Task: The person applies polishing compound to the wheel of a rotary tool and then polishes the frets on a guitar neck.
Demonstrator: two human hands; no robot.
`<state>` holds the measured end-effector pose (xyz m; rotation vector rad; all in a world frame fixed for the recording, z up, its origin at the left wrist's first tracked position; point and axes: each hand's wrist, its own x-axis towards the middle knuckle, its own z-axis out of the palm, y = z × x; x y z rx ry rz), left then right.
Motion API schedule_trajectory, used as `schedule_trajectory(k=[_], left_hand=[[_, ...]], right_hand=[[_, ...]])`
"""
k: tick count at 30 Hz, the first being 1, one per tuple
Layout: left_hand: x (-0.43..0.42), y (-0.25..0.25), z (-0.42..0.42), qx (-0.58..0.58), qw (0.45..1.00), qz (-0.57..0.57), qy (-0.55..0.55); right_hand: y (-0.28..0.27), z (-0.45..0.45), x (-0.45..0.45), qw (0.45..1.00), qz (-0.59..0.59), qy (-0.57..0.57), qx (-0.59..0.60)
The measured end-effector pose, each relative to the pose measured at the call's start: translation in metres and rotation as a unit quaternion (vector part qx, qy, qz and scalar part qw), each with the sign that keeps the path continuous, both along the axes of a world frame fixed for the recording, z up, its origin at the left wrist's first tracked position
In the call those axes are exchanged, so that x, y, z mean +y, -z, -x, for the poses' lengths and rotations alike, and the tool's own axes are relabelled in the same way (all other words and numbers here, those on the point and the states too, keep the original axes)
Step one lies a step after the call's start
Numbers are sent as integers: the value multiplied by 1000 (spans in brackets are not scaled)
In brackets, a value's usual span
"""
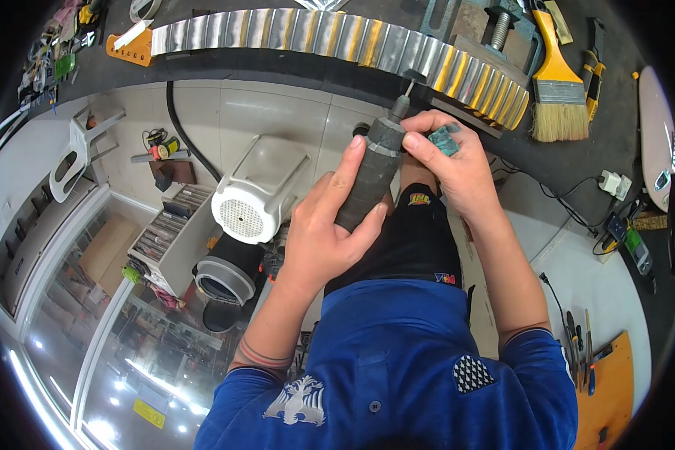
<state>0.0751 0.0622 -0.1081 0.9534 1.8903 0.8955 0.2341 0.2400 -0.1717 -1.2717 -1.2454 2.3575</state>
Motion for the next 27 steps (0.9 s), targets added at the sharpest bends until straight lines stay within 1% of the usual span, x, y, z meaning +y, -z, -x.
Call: schedule_trajectory(k=[2, 5, 8, 11, 14, 17, 20, 23, 27], left_hand=[[5, -2, 0, 6, 1000, 2, 1], [3, 1, 0, 10, 1000, 0, -1], [0, -3, 0, -13, 1000, 18, -5], [3, 0, 2, 5, 1000, 4, 6], [8, -1, 2, 6, 1000, 7, 1], [0, 1, 1, -5, 1000, 8, -1], [1, -2, 2, -9, 1000, 10, 1], [11, -4, 3, 8, 1000, 7, 1], [9, -6, 2, 2, 1000, 8, 1]], right_hand=[[-1, 0, 0, 1000, 19, 15, -9], [-3, 5, 1, 1000, -4, 7, -3], [-1, 4, -2, 1000, -23, 6, 8], [-1, 1, 3, 1000, -1, -7, -8], [2, 3, 3, 1000, 20, 6, -5], [1, 3, -1, 1000, -20, 1, 2], [2, 2, -4, 1000, 9, 14, 18], [2, 3, -1, 999, 37, 25, 3], [2, 4, -7, 999, 29, 37, 18]])
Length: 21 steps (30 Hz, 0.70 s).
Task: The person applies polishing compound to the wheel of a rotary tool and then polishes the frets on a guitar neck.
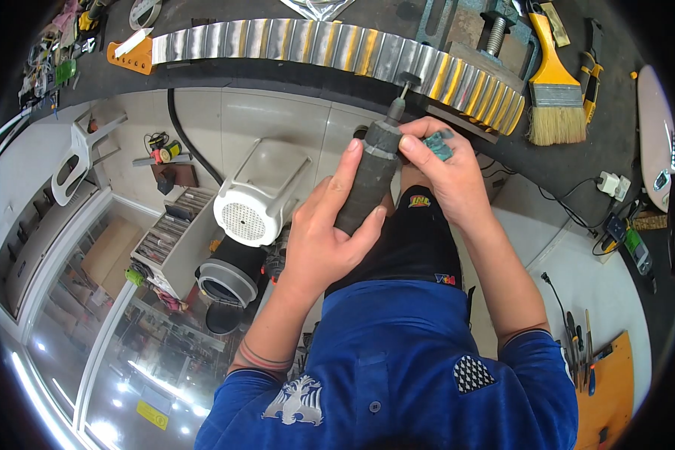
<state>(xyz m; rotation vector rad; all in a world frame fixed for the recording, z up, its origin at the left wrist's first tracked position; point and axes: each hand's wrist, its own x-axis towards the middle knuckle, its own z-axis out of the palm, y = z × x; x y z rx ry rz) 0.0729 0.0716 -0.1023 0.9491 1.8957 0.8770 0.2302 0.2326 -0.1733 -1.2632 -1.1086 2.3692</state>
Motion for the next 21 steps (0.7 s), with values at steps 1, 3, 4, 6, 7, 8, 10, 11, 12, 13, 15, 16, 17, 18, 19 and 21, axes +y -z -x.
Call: schedule_trajectory(k=[1, 3, 4, 6, 7, 8, 10, 11, 12, 13, 15, 16, 17, 18, 19, 21], left_hand=[[-1, -2, 0, -6, 1000, 5, -1], [0, -3, 0, -12, 1000, 14, -3], [4, -4, 1, -13, 1000, 18, -4], [13, -7, 2, -14, 1000, 23, -2], [19, -9, 3, -14, 1000, 26, 0], [21, -11, 3, -13, 999, 30, 2], [22, -11, 4, -20, 999, 30, -4], [23, -11, 4, -24, 999, 30, -7], [21, -10, 5, -21, 999, 29, -5], [17, -8, 5, -18, 999, 27, -2], [16, -8, 6, -15, 1000, 25, 1], [17, -8, 6, -15, 1000, 24, 2], [18, -9, 6, -16, 1000, 24, 2], [21, -11, 7, -16, 1000, 25, 1], [26, -12, 8, -16, 1000, 26, 0], [29, -12, 8, -19, 999, 27, -2]], right_hand=[[-2, 1, -2, 1000, 3, 3, 4], [-1, 2, -3, 1000, 20, 15, 11], [1, 2, -4, 999, 35, 24, 13], [2, 2, -3, 997, 58, 44, 18], [0, 3, -2, 996, 68, 54, 20], [-1, 4, -1, 995, 79, 63, 23], [-5, 9, -2, 993, 90, 77, 18], [-7, 11, -3, 992, 96, 84, 16], [-7, 11, -4, 992, 97, 82, 18], [-6, 11, -5, 992, 99, 80, 20], [-7, 11, -6, 991, 102, 80, 21], [-7, 11, -6, 991, 104, 82, 19], [-8, 11, -6, 991, 106, 85, 17], [-7, 12, -6, 990, 108, 86, 18], [-5, 13, -5, 990, 108, 88, 19], [-5, 13, -3, 990, 111, 89, 19]])
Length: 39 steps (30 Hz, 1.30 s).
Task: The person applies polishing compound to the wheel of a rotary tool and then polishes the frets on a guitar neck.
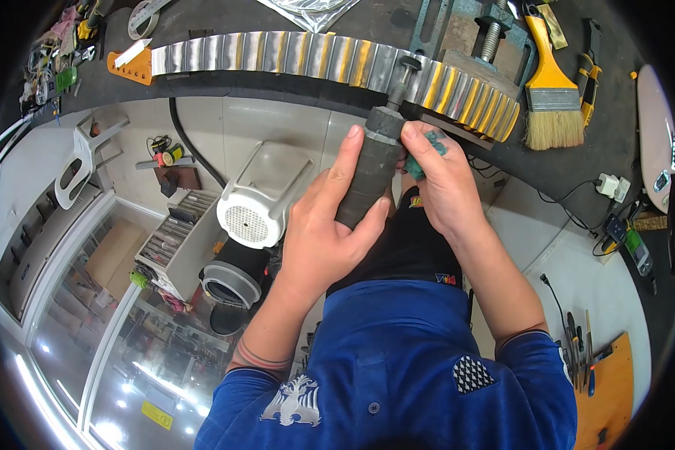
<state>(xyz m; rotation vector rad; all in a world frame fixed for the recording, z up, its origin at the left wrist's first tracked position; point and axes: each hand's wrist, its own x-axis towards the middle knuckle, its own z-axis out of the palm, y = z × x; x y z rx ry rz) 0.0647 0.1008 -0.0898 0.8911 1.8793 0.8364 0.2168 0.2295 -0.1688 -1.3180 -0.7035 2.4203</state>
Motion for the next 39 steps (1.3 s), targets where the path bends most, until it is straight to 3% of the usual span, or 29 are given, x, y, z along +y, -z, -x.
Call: schedule_trajectory(k=[17, 39], left_hand=[[13, -4, 2, 9, 1000, 8, 5], [-17, 0, -2, 42, 999, 9, 22]], right_hand=[[-10, 10, 6, 998, 46, 19, -24], [-3, -6, -6, 999, -19, -35, -20]])
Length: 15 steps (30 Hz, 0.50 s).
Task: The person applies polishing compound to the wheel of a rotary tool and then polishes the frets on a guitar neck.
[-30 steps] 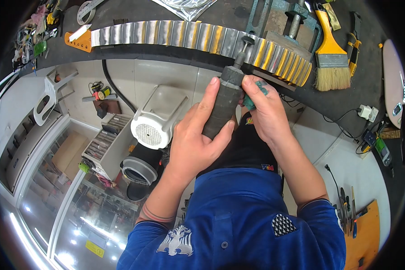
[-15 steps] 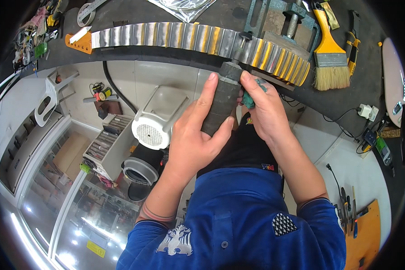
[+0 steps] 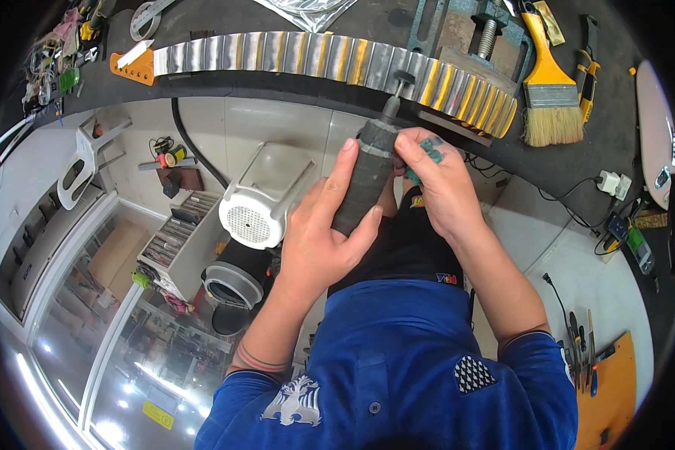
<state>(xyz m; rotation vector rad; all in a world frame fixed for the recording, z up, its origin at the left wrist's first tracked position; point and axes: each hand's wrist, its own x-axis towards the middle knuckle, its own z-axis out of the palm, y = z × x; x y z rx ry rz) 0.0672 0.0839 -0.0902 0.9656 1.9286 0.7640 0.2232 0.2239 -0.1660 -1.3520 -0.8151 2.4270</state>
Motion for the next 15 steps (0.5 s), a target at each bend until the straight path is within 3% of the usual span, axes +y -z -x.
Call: schedule_trajectory(k=[15], left_hand=[[-16, 4, -14, 2, 1000, 4, 10]], right_hand=[[6, -23, 3, 993, -90, -75, -7]])
